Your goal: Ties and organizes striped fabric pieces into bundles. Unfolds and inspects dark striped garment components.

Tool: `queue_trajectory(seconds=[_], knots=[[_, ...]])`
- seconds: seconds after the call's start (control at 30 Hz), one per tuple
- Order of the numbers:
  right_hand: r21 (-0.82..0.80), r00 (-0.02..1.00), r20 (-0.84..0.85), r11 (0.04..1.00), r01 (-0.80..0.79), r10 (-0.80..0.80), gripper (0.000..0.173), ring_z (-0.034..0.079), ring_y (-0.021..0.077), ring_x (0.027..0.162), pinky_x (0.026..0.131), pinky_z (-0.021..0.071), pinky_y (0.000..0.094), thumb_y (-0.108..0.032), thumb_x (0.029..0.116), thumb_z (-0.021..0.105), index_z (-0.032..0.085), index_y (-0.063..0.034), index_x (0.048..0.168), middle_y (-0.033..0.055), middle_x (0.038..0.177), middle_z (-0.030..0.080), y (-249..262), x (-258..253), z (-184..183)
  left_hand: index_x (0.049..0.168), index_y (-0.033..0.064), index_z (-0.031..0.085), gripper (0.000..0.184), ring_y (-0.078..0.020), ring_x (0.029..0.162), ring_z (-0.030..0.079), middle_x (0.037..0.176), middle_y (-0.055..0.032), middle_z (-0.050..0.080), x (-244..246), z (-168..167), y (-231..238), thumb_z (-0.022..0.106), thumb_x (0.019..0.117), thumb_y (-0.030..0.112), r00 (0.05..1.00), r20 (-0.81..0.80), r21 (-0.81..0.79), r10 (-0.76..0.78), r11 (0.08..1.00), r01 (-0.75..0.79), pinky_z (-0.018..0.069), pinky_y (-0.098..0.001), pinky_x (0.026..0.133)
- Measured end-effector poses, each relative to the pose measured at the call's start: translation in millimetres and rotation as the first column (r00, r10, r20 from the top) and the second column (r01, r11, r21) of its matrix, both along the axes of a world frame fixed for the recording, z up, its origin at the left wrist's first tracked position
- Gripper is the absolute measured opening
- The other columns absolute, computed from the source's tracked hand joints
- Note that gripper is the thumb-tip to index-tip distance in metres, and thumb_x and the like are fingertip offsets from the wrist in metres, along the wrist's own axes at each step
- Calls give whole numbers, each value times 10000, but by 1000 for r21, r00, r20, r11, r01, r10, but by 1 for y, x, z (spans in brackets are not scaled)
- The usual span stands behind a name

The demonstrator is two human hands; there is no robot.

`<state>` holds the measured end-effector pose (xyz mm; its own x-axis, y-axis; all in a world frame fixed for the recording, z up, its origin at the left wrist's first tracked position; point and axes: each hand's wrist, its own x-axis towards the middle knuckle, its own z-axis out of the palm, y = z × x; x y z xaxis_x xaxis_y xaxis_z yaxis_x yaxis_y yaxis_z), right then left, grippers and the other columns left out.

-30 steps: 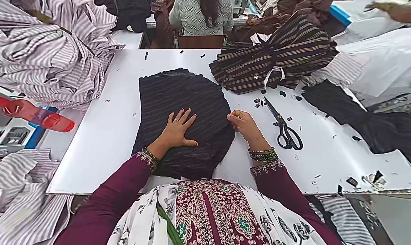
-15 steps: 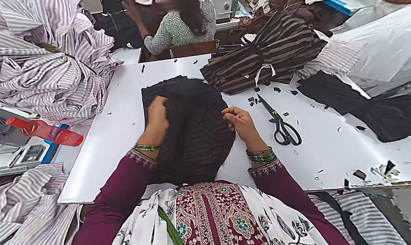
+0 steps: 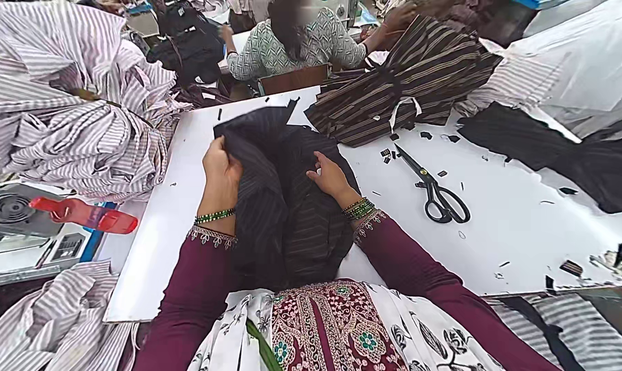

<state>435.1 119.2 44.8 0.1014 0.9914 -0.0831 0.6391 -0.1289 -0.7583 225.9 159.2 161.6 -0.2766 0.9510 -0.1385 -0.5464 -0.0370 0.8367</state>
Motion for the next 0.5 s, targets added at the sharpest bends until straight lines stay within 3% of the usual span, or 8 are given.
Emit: queue_trajectory(seconds=[0.07,0.13,0.2,0.23,0.3,0.4,0.43,0.5], knots=[[-47,997,-57,998,-45,42,379,651,404,1018,914,489,603,-241,973,718,650,38,1221,262,1077,679,4,8,1,1109,94,546,181,-127,804,646,906,-43,630,-27,-15,-1,393,1064,182,996,-52,-18,68,997,-69,563,-338,729],[-3,979,-179,995,-98,96,235,564,272,777,748,469,475,-174,958,734,659,46,991,173,850,607,0,14,-1,1091,97,557,204,-33,800,610,907,19,608,-69,-17,-10,379,1077,197,911,-357,61,206,978,-197,530,-248,732],[72,880,-469,996,-50,78,115,452,80,588,569,419,243,-41,955,687,621,32,1015,38,751,519,-7,14,-5,1268,38,571,339,-10,1053,582,1163,-18,621,-120,4,-20,365,1102,251,638,-683,161,355,926,-343,476,-235,931],[90,772,-633,996,0,57,118,457,27,507,494,418,178,19,963,637,631,40,1079,10,703,547,-10,12,-6,1396,-30,531,446,-95,1249,551,1365,-119,602,-145,21,-21,357,1108,262,506,-750,225,426,884,-410,412,-307,1081],[95,607,-793,995,27,60,90,466,2,443,440,419,144,50,980,540,570,-27,1015,-19,650,565,-13,7,-4,1414,-62,507,470,-150,1277,568,1374,-161,600,-164,56,-20,360,1104,260,350,-680,468,645,748,-470,412,-324,1111],[123,527,-845,992,18,95,161,483,14,454,446,441,147,100,936,535,537,-58,966,-17,684,579,-16,-1,-2,1188,-62,572,239,-62,1028,641,1089,-46,668,-131,76,-18,505,1065,131,399,-561,816,725,565,120,528,-270,943],[130,521,-848,991,24,99,178,488,10,460,450,444,147,109,924,544,537,-65,960,-24,689,582,-17,-4,-2,1153,-16,616,213,-47,1002,656,1081,-34,699,-102,74,-24,533,1045,147,301,-711,702,636,616,356,534,-257,914],[129,515,-853,990,50,86,192,490,2,465,453,437,140,116,917,566,556,-62,987,-35,683,591,-22,-9,1,1109,-54,706,231,-312,949,711,1049,-211,726,-33,52,-35,583,994,104,-52,-924,265,378,734,626,546,-522,850]])
